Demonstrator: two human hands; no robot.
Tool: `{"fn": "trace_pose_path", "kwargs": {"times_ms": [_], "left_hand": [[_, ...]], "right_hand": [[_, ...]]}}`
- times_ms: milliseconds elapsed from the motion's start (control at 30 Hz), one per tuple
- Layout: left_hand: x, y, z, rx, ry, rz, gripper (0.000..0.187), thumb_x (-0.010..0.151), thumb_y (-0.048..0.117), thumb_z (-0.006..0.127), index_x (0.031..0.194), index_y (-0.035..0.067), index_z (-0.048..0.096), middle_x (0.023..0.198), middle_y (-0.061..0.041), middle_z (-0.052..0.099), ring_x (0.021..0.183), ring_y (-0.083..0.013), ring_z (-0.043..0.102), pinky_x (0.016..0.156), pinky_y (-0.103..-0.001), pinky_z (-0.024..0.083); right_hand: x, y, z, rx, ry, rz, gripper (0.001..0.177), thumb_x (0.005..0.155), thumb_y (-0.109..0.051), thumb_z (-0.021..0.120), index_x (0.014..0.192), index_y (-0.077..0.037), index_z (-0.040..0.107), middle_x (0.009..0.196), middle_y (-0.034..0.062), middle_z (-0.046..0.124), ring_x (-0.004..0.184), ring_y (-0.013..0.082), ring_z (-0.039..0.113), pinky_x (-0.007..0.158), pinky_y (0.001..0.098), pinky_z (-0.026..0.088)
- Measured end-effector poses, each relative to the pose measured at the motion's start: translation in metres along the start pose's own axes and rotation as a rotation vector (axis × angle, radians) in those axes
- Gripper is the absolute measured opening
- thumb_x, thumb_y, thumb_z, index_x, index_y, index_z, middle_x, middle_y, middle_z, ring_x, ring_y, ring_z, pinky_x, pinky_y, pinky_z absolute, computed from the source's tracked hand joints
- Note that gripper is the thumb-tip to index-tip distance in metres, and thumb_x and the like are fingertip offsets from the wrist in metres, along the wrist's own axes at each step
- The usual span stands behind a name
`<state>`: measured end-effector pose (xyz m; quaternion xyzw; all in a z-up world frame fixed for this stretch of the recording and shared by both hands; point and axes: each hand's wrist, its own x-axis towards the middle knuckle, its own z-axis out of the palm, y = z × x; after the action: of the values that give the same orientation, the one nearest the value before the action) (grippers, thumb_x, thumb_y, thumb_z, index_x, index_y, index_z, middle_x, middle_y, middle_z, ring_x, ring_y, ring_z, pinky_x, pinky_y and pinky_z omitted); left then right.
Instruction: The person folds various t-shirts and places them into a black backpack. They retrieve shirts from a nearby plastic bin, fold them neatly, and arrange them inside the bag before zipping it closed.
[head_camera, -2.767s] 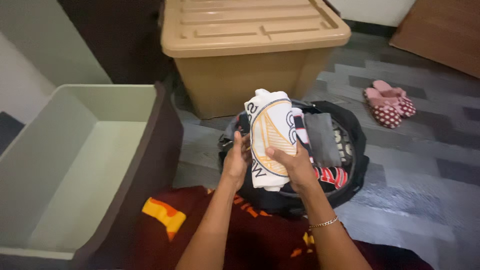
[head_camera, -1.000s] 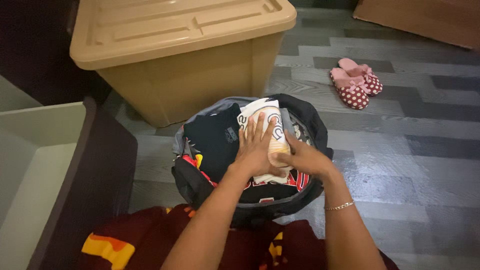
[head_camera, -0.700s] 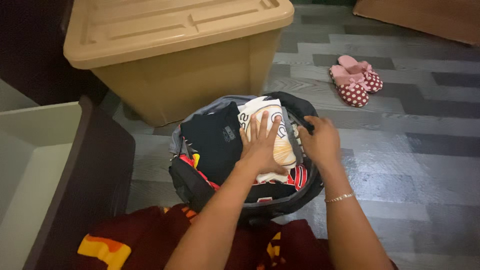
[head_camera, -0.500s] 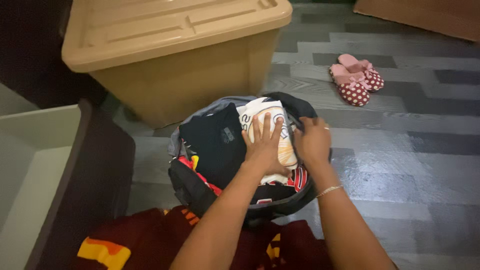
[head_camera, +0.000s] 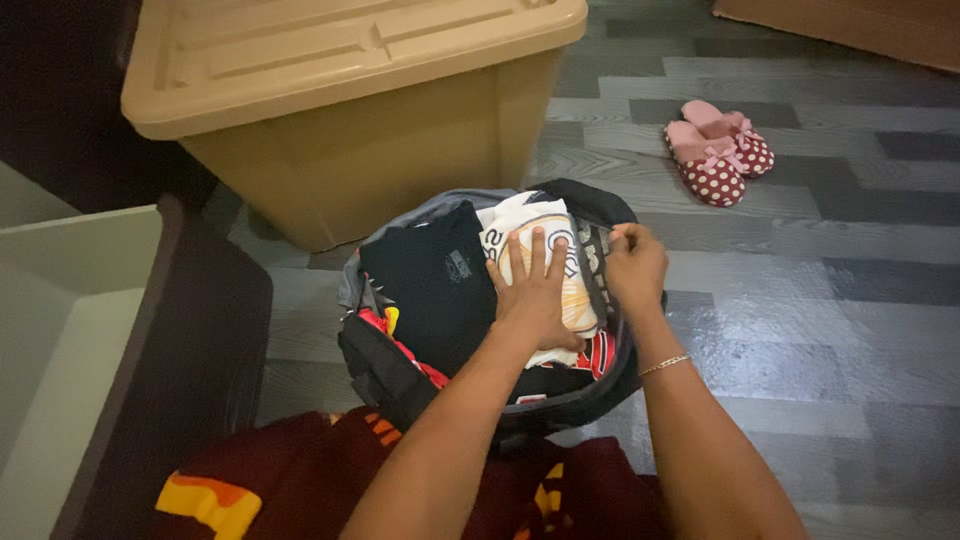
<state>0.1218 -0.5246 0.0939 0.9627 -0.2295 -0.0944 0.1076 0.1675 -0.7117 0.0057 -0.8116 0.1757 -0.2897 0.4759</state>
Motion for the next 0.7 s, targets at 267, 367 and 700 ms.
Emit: {"fn": "trace_pose_path", "kwargs": {"times_ms": [267,367,700], "left_hand": [[-0.004,0.005,0.002,0.09,-0.049,0.005,0.155,0.049,0.06,0.097,0.163,0.007,0.005,0.17,-0.024,-0.004,0.153,-0.0546,-0.01,0.112,-0.08,0.009],[-0.003,0.006,0.0,0.073,-0.053,-0.014,0.157,0.048,0.059,0.098,0.163,0.008,0.004,0.169,-0.023,-0.004,0.153,-0.053,-0.01,0.113,-0.079,0.008],[0.008,0.005,-0.013,0.087,0.066,0.085,0.156,0.041,0.077,0.09,0.158,-0.002,0.024,0.166,-0.028,0.006,0.155,-0.0508,-0.005,0.119,-0.074,0.001]], "right_hand": [[0.01,0.009,0.005,0.369,0.056,0.157,0.017,0.101,-0.015,0.068,0.109,-0.001,0.072,0.096,0.0058,0.072,0.082,0.0108,0.061,0.076,0.0277,0.051],[0.007,0.003,-0.001,-0.072,0.053,-0.114,0.013,0.098,-0.012,0.069,0.106,-0.001,0.071,0.093,0.0136,0.073,0.082,0.0231,0.067,0.078,0.0364,0.052],[0.008,-0.05,0.001,-0.489,-0.087,-0.621,0.041,0.083,-0.012,0.071,0.123,-0.003,0.069,0.112,0.0226,0.061,0.103,0.0444,0.059,0.091,0.052,0.046]]}}
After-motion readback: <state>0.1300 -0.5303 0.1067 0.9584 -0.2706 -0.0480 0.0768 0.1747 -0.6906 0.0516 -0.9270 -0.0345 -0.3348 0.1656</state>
